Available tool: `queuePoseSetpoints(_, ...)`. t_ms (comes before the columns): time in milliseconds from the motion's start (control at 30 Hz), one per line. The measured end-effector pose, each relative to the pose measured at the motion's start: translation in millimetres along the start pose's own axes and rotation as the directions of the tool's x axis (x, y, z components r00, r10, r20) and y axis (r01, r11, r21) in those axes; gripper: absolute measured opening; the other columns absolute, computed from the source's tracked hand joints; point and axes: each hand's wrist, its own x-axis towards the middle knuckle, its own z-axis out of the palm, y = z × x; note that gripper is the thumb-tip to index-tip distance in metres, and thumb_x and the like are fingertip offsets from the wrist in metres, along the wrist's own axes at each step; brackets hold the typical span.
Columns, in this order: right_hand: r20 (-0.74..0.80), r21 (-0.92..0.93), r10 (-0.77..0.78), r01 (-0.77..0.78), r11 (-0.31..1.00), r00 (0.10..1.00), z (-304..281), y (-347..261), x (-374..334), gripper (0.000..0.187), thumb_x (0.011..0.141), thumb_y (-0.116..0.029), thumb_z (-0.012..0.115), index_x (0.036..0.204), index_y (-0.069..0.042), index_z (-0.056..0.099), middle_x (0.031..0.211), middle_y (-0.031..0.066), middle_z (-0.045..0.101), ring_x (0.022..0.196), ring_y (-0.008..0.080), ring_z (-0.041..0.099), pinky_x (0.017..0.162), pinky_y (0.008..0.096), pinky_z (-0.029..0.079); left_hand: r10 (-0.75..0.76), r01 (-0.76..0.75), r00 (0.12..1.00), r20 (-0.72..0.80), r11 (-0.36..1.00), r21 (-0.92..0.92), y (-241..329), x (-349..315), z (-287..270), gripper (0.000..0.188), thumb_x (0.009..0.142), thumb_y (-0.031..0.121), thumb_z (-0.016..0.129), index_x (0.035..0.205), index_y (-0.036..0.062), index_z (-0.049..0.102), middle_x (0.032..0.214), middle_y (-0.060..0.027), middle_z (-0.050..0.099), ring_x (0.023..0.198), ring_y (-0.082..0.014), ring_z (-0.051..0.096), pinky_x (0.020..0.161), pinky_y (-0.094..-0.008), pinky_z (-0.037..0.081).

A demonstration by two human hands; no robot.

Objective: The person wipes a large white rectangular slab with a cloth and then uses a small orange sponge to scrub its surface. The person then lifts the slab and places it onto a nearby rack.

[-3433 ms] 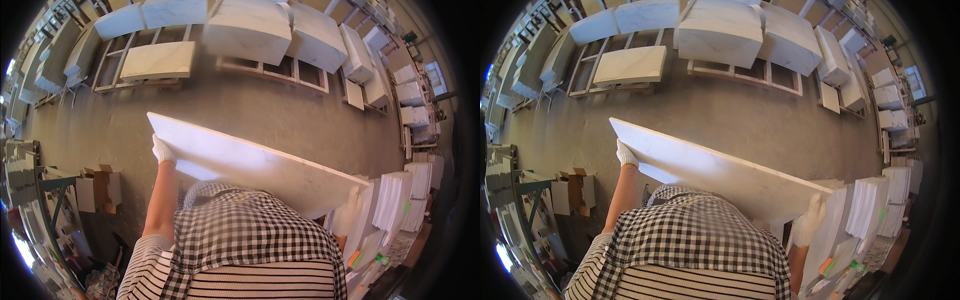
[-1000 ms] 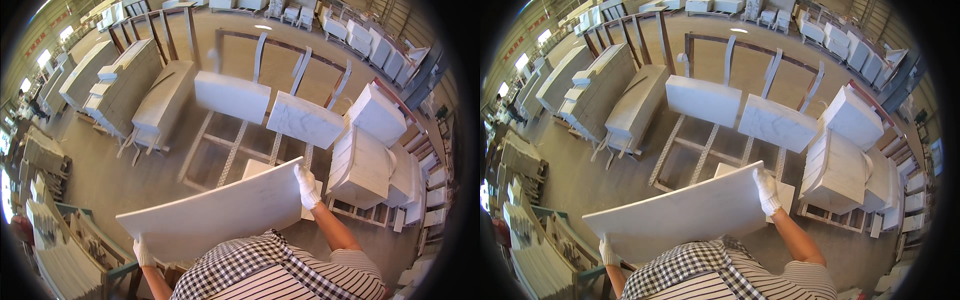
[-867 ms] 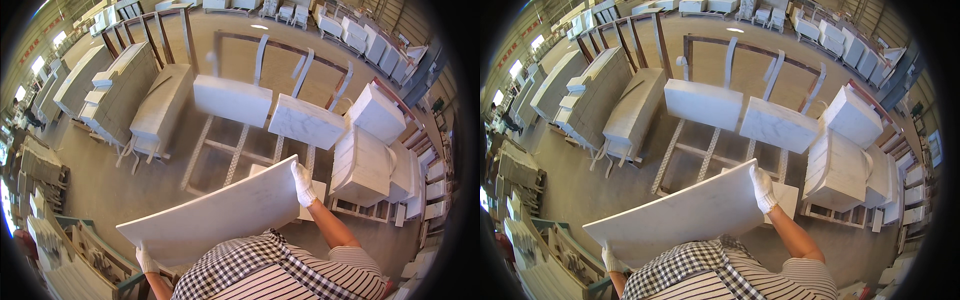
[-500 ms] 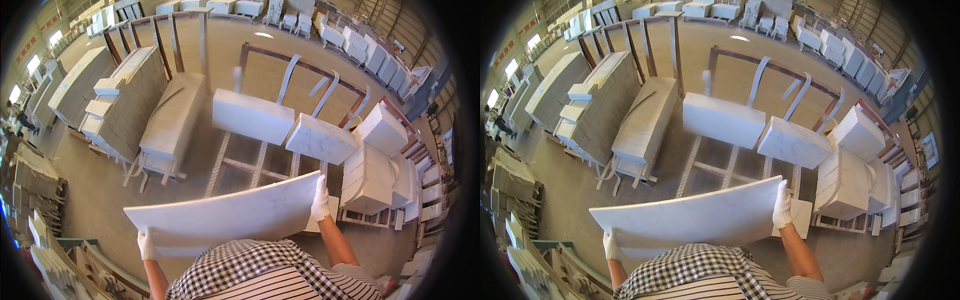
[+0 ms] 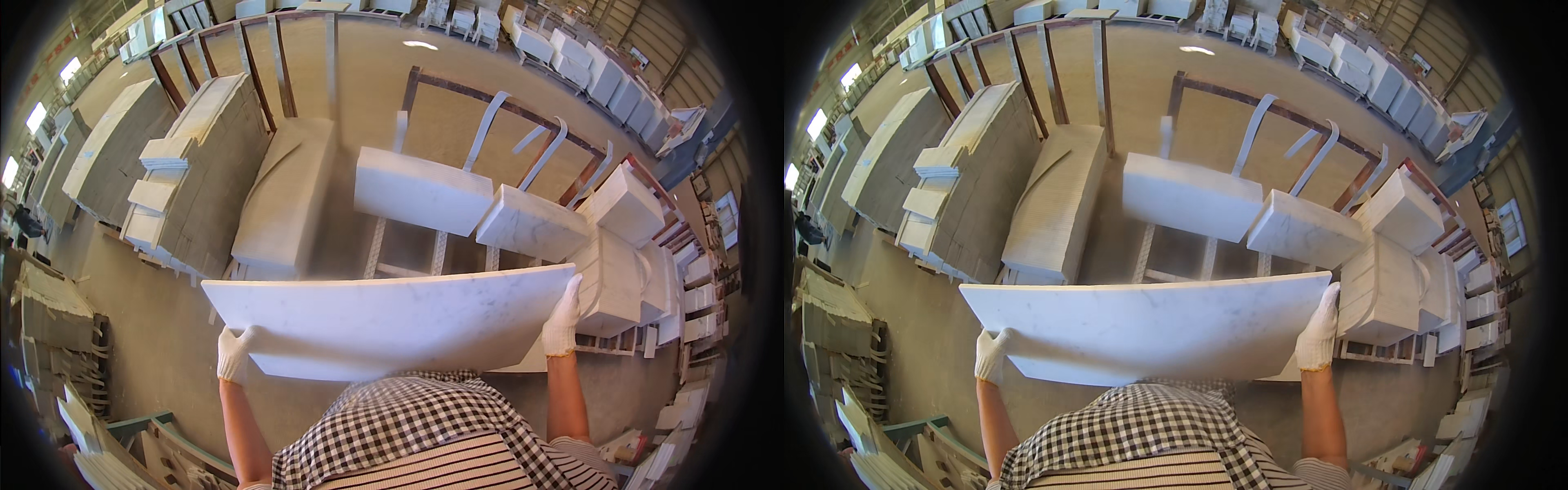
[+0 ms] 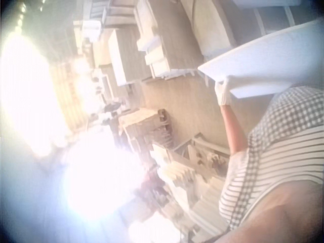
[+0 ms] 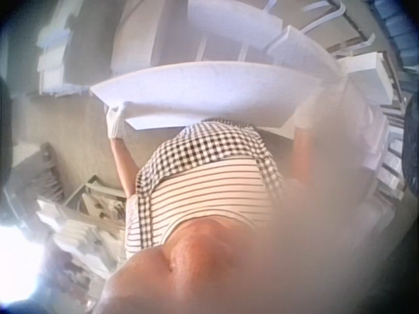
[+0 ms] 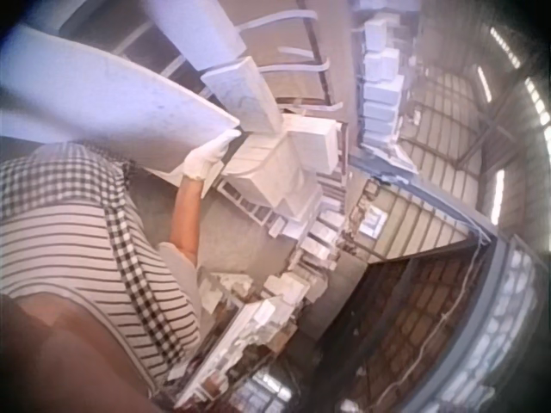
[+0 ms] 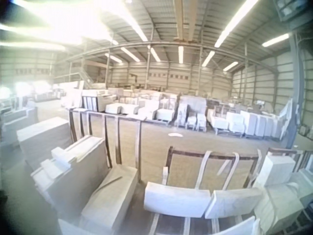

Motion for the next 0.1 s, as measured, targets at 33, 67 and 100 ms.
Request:
queuePoseSetpoints(33, 0.039, -0.009, 0.002, -0.001, 1.0, 0.999, 3, 1, 3, 0.069, 0.102, -0.054, 0.045, 0.139, 0.004, 0.048, 0.14, 0.0068, 0.05, 0.121, 0.0144, 0.049, 0.105, 0.029, 0.038, 0.002, -0.002, 1.0, 0.024, 1.0, 0.003, 2, 6, 1, 0.042, 0.082, 0.023, 0.071, 0.112, -0.0061, 0.063, 0.097, -0.0076, 0.069, 0.087, -0.0146, 0.064, 0.079, -0.0303, 0.051)
queuePoseSetpoints(67, 0.048, -0.01, 0.031, -0.031, 0.999, 0.998, 7, 1, 5, 0.07, 0.101, -0.054, 0.046, 0.142, 0.003, 0.045, 0.143, 0.0067, 0.047, 0.123, 0.0145, 0.047, 0.106, 0.0288, 0.037, 0.003, -0.003, 0.999, 0.046, 1.0, 0.007, 4, 13, 1, 0.043, 0.082, 0.022, 0.071, 0.113, -0.0061, 0.063, 0.099, -0.008, 0.069, 0.088, -0.0145, 0.064, 0.08, -0.0305, 0.051)
queuePoseSetpoints(100, 0.059, -0.01, 0.062, -0.062, 0.998, 0.996, 11, 1, 6, 0.072, 0.101, -0.054, 0.046, 0.144, 0.003, 0.043, 0.146, 0.0065, 0.045, 0.126, 0.0145, 0.046, 0.107, 0.0287, 0.036, -0.001, 0.0, 0.999, 0.047, 1.0, 0.008, 6, 20, 3, 0.043, 0.082, 0.022, 0.071, 0.113, -0.0061, 0.063, 0.099, -0.008, 0.069, 0.088, -0.0145, 0.064, 0.08, -0.0305, 0.051)
